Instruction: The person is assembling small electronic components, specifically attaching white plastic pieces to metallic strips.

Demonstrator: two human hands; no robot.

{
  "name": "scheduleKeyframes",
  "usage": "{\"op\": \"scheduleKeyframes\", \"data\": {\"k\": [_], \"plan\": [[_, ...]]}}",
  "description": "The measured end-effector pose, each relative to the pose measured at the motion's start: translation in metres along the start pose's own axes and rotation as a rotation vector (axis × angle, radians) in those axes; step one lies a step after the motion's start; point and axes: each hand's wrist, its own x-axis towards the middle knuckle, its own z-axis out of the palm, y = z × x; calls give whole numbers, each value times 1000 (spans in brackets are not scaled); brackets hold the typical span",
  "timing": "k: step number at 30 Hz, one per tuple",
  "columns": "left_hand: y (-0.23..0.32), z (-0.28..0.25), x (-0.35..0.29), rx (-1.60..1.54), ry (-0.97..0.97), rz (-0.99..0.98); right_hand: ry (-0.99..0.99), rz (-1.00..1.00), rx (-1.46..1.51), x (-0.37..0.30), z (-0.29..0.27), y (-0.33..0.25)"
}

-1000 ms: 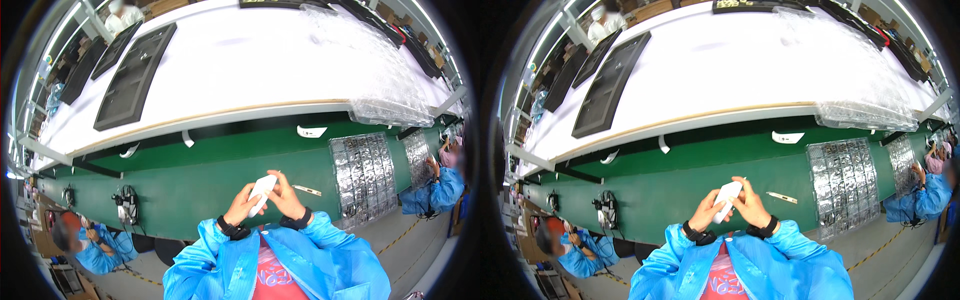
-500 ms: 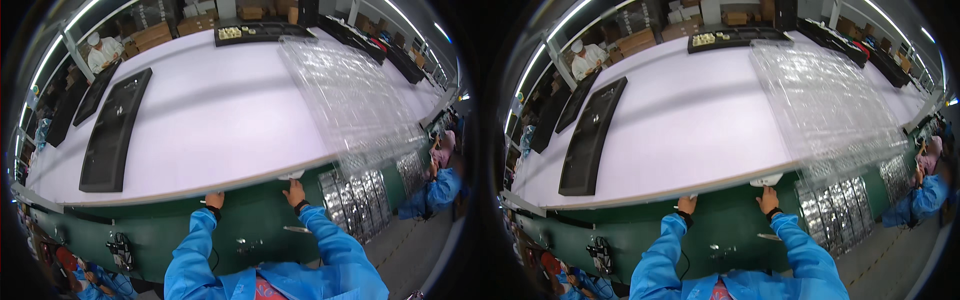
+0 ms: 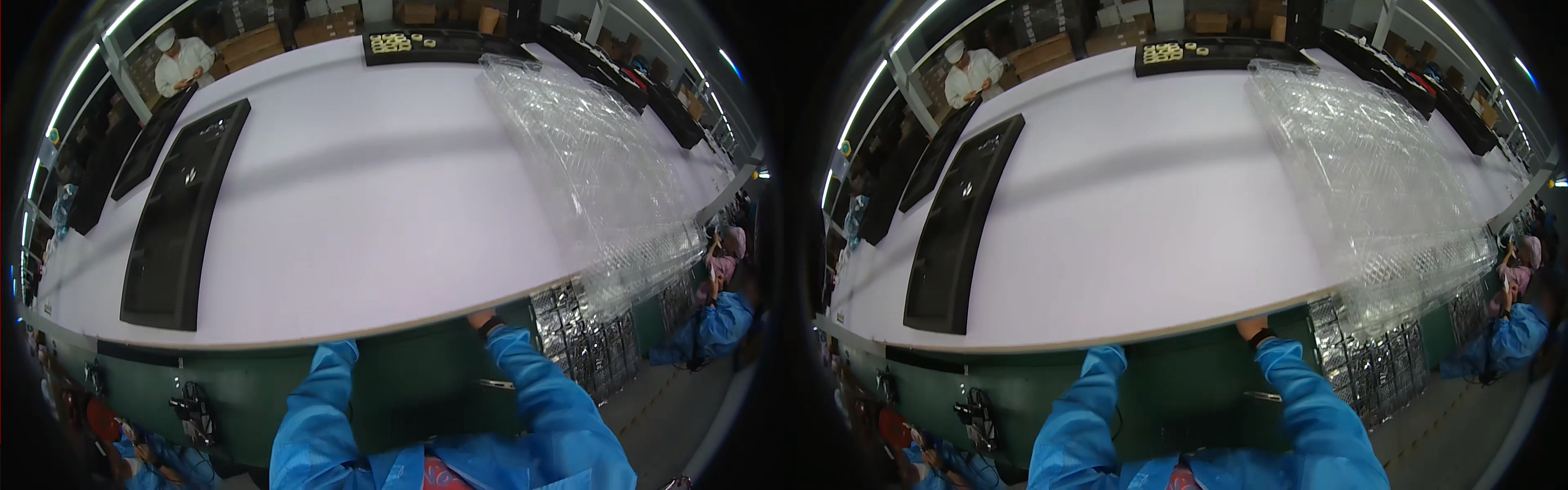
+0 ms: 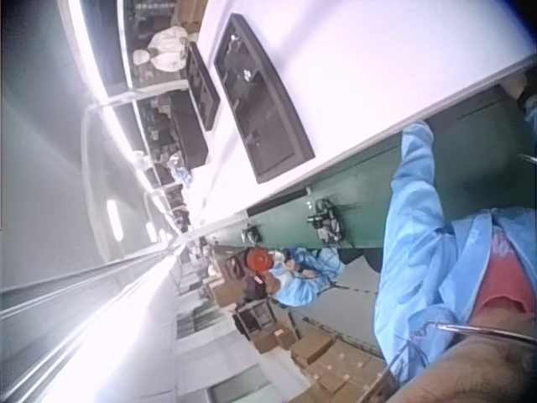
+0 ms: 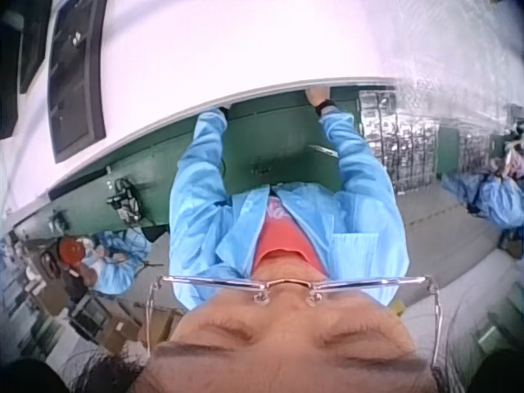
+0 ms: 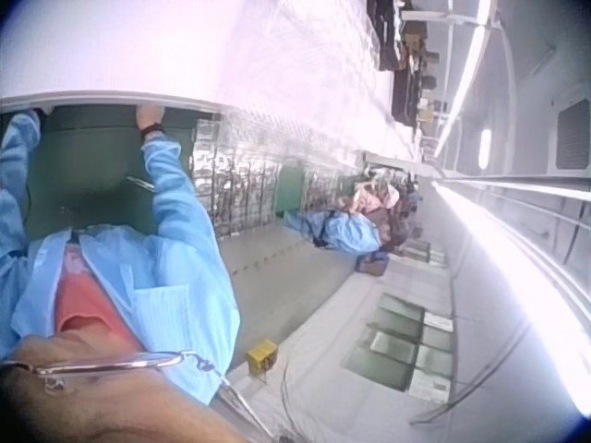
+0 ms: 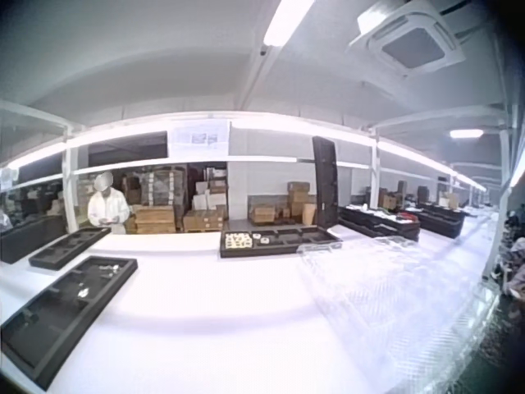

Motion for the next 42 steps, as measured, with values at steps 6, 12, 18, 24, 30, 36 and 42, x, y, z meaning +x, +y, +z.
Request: {"op": "scheduleKeyframes", "data": {"k": [6, 12, 18, 24, 30, 36, 42], "plan": [[124, -149, -42, -824, -396, -342, -320, 749, 1312, -30, -144, -97], [188, -223, -136, -1530, -855, -542, -605, 857, 1660, -99, -170, -185], [197, -250, -212, -1562, -682, -513, -674, 905, 1885, -153, -161, -221], [184, -261, -246, -1671, -702, -586, -736, 900, 1891, -179, -157, -237], [198, -263, -266, -680, 172, -475, -479, 1014, 2037, -193, -154, -237], [207, -254, -277, -1493, -450, -902, -347, 1147, 2306, -235, -135, -244], [188, -219, -276, -2011, 44, -935, -742, 1201, 2058, -250, -140, -270]]}}
